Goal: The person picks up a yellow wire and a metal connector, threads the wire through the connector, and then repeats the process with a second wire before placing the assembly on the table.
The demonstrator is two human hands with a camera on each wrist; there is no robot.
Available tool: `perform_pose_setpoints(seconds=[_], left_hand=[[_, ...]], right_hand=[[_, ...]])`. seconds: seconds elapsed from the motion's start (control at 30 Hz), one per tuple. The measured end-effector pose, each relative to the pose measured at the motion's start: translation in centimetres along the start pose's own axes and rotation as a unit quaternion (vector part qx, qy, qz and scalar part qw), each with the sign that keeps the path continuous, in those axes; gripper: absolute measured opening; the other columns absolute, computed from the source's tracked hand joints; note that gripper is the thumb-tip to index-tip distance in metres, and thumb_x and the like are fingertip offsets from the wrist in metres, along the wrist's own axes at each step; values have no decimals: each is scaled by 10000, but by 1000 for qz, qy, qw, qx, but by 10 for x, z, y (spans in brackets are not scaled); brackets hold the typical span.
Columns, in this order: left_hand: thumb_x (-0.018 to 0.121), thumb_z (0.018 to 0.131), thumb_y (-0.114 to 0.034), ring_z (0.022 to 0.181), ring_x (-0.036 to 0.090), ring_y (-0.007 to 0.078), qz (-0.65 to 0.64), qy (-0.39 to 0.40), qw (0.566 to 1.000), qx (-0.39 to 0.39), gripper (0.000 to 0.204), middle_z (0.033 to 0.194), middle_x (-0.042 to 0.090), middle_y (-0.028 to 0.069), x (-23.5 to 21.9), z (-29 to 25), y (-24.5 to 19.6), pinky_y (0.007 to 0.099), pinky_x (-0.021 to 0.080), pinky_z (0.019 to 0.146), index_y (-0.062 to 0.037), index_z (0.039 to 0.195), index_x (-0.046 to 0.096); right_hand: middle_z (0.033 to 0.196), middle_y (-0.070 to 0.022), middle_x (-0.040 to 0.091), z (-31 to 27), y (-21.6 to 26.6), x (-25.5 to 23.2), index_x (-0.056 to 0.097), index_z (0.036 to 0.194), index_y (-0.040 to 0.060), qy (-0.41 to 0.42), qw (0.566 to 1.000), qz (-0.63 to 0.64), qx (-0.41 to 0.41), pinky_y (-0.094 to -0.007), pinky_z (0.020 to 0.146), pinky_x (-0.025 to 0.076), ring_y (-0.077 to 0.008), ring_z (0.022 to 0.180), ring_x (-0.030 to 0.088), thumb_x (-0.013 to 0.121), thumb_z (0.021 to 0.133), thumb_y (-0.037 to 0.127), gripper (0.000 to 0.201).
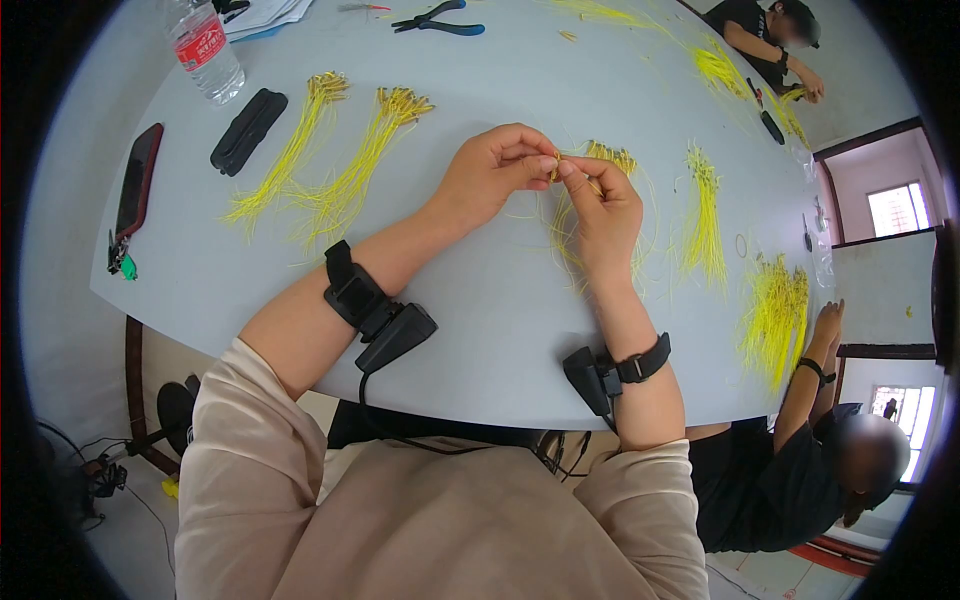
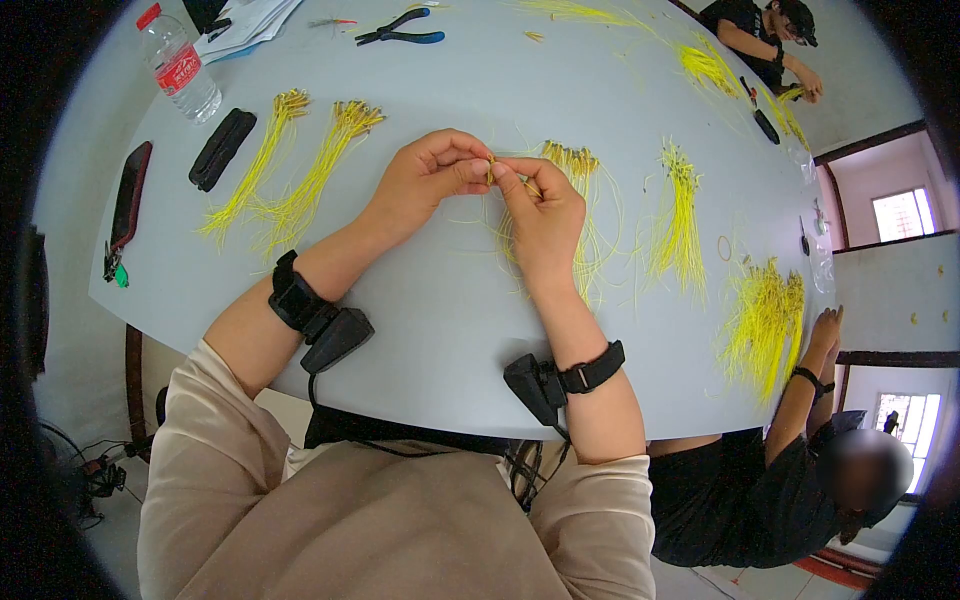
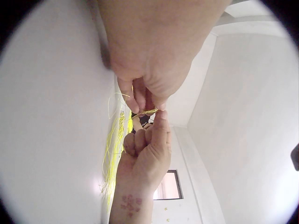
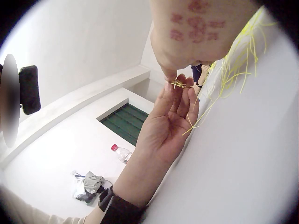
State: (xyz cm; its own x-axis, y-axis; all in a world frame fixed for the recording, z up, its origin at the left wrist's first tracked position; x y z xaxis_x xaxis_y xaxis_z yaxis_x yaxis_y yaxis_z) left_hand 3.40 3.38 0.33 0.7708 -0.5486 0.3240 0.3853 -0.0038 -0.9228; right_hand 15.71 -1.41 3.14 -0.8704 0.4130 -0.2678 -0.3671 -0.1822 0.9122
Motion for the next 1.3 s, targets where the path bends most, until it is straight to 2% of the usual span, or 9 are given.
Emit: perform_pose_setpoints(seconds=[0.37,0.67,0.77,0.97,1.17,1.3], left_hand=[[526,902,-150,874,579,124,-16,-10,1000,-13,160,930,585,44,-1,-1,1,292,515,796,-18,989,551],[488,916,-146,960,567,144,-5,-25,1000,-9,146,1042,588,81,-2,-1,-2,304,508,827,-25,986,529],[501,905,-152,968,554,133,-44,-26,999,-18,147,1052,585,65,-2,-1,0,298,486,841,-34,982,547],[564,863,-194,964,501,92,-11,-53,998,-5,162,1055,569,14,-11,-1,-1,271,401,851,-72,960,606],[570,845,-179,956,475,81,-17,-20,999,25,140,1078,551,9,-5,-1,-7,265,378,836,-80,929,624],[571,836,-175,942,476,83,-40,-45,998,-18,157,1054,562,9,-10,-1,-2,259,375,814,-75,948,618]], right_hand=[[527,84,364,-1,6,2,669,844,47,12,1000,-20,4,-197,452,234,-22,495,278,668,795,129,95],[533,90,331,-1,4,5,656,881,40,26,1000,-5,6,-191,452,207,-17,494,252,663,803,134,122],[536,92,314,-1,1,6,650,887,38,32,999,5,8,-193,454,207,-18,495,250,663,803,134,129],[544,92,291,-1,-2,12,643,902,38,62,998,26,16,-196,458,219,-20,502,254,659,804,132,137],[545,92,297,-2,1,13,641,888,37,71,997,23,9,-193,459,225,-22,502,255,666,801,141,138],[549,94,318,-3,1,13,641,873,32,70,997,14,20,-194,459,228,-20,505,264,659,809,143,130]])
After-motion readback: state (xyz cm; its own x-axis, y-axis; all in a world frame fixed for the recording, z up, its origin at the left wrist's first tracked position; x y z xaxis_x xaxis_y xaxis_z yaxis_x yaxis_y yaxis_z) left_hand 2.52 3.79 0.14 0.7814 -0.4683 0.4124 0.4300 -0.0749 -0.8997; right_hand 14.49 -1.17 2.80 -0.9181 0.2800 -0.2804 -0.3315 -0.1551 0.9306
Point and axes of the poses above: each hand's wrist, its own z-axis towards the middle knuckle, its own x-axis out of the palm, y = z × x, the point moved 9 cm from there along z, towards the middle knuckle
